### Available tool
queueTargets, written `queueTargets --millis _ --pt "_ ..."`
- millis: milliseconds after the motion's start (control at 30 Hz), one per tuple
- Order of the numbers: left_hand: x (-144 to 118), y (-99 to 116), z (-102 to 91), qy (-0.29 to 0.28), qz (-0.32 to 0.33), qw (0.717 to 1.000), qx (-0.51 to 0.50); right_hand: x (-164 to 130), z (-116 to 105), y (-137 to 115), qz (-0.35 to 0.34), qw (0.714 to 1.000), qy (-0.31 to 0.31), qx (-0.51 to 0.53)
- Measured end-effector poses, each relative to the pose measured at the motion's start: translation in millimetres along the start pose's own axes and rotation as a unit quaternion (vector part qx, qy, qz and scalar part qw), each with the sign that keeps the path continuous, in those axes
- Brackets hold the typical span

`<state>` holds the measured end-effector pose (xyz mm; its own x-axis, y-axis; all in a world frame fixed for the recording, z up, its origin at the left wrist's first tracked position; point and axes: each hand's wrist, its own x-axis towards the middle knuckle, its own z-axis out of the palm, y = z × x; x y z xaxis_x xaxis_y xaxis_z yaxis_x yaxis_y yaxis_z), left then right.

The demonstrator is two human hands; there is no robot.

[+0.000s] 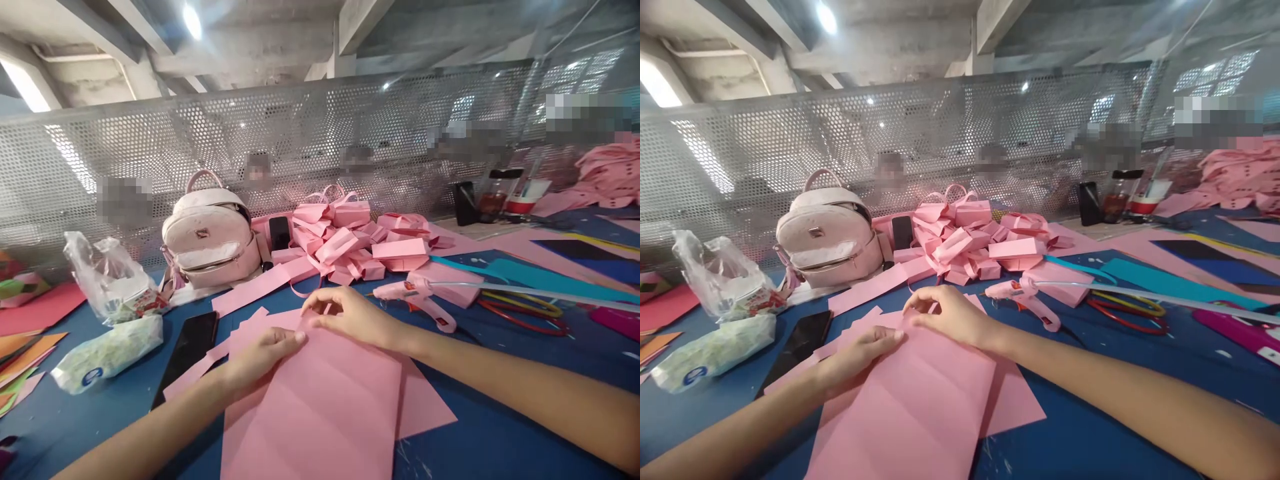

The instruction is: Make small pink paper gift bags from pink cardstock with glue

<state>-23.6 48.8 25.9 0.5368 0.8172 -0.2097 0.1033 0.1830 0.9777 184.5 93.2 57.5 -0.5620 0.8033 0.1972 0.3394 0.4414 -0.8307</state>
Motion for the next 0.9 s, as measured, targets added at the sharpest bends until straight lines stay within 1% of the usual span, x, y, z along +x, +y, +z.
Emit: queueTargets --millis 67,167,233,367,633,900 --pt "-1 -7 9.1 -0.008 -0.007 0.999 -0.048 0 6 4 0.020 0.999 0.010 0.042" --pt "-5 -15 16.4 0.005 -0.015 0.996 -0.087 0 12 10 0.050 0.994 0.010 0.097" --pt "-6 -17 16.6 0.015 -0.020 0.995 -0.096 0 13 13 0.066 0.990 0.007 0.124" --pt "-5 -18 12.6 0.030 -0.032 0.996 -0.074 1 13 16 0.085 0.984 0.002 0.158" --pt "-3 -21 9.5 0.028 -0.037 0.997 -0.062 3 12 16 0.098 0.979 0.003 0.177" --pt "-3 -19 13.6 0.017 -0.035 0.993 -0.110 2 11 17 0.097 0.982 0.007 0.164"
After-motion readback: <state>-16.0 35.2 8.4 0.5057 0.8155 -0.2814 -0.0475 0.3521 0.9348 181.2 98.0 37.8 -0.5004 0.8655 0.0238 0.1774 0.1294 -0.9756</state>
